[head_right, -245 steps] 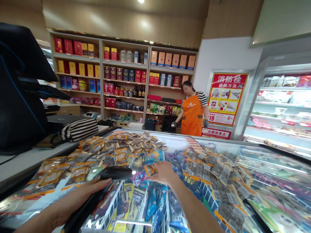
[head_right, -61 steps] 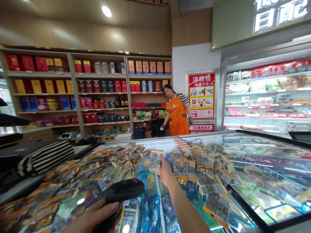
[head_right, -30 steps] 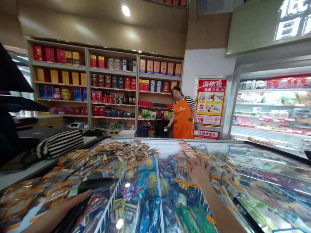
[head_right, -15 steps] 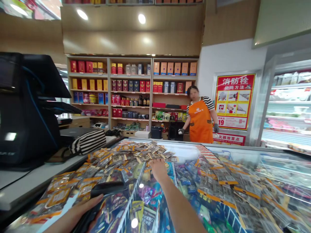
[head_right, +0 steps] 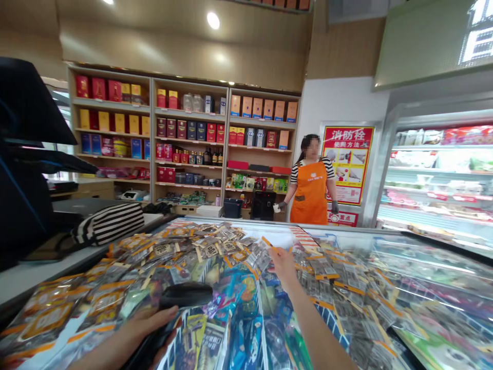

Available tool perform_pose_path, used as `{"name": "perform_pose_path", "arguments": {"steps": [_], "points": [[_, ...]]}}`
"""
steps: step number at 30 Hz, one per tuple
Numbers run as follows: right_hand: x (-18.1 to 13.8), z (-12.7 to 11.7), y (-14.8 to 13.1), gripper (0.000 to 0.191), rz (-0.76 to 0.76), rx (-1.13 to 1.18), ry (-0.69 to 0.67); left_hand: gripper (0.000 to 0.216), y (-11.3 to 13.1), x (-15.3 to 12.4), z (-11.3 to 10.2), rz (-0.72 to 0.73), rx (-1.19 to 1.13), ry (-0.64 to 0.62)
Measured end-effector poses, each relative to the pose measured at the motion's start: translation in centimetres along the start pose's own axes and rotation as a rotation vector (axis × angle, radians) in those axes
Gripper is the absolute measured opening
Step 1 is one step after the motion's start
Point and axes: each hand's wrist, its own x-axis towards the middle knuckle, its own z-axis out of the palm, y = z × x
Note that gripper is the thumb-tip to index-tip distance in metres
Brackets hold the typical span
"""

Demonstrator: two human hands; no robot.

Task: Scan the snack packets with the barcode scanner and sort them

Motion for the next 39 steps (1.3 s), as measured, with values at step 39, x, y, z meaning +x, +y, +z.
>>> {"name": "perform_pose_path", "arguments": {"steps": [39], "points": [[-2.7, -0.6, -0.4, 0.021, -0.004, -0.424, -0.118, 0.037, -0.3, -0.5, -0.1, -0.045, 0.052, -0.012]]}}
